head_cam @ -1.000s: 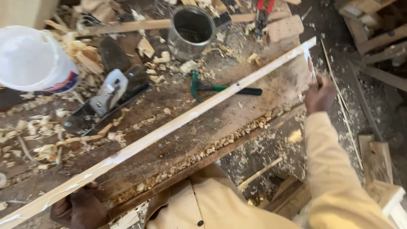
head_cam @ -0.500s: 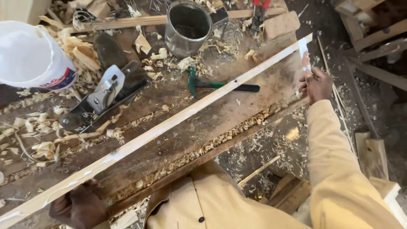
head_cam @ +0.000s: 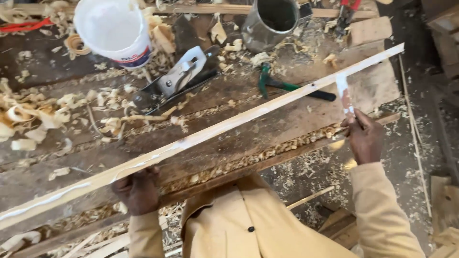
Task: Sawing, measuring, hammering, and applying glue to wooden strips on a workbench
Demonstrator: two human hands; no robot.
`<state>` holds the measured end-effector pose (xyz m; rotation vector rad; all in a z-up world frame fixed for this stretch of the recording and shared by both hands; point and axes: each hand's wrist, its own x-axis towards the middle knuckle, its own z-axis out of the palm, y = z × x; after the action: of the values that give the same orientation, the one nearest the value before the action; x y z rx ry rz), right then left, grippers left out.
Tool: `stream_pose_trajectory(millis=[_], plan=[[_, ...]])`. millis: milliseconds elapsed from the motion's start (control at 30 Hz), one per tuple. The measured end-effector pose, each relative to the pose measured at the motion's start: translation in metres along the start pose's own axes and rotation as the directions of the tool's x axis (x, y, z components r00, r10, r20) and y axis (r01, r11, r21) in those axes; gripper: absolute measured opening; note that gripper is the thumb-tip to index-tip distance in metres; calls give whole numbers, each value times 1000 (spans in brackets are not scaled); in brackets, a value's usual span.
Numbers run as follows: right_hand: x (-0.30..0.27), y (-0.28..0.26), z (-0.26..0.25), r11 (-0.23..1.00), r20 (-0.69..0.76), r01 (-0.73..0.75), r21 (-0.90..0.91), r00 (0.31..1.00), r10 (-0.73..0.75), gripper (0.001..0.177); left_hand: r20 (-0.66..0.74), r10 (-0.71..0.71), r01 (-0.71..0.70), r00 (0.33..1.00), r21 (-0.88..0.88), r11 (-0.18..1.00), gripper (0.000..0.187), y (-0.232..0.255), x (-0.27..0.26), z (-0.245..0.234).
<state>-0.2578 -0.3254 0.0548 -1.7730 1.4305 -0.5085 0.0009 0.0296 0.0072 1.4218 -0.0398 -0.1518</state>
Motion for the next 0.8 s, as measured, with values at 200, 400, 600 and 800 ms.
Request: stream_pose_trajectory(millis=[200, 400, 600, 800], plan=[[-76, -46, 31, 995, 104, 84, 46, 991, -88, 27, 13, -51, 52, 999, -115, 992, 25, -37, 4, -16], [-105, -44, 58, 963, 70, 269, -11, 961, -268, 27, 19, -13, 17, 1000, -202, 979, 14, -46, 4, -18], [-168, -68, 94, 905, 123, 409, -118, 910, -395, 24, 89, 23, 2, 996, -272, 962, 17, -34, 5, -17], [-217, -101, 119, 892, 247, 433, -131, 886, -393, 31, 115, -7, 28, 993, -179, 983, 9, -20, 4, -13]])
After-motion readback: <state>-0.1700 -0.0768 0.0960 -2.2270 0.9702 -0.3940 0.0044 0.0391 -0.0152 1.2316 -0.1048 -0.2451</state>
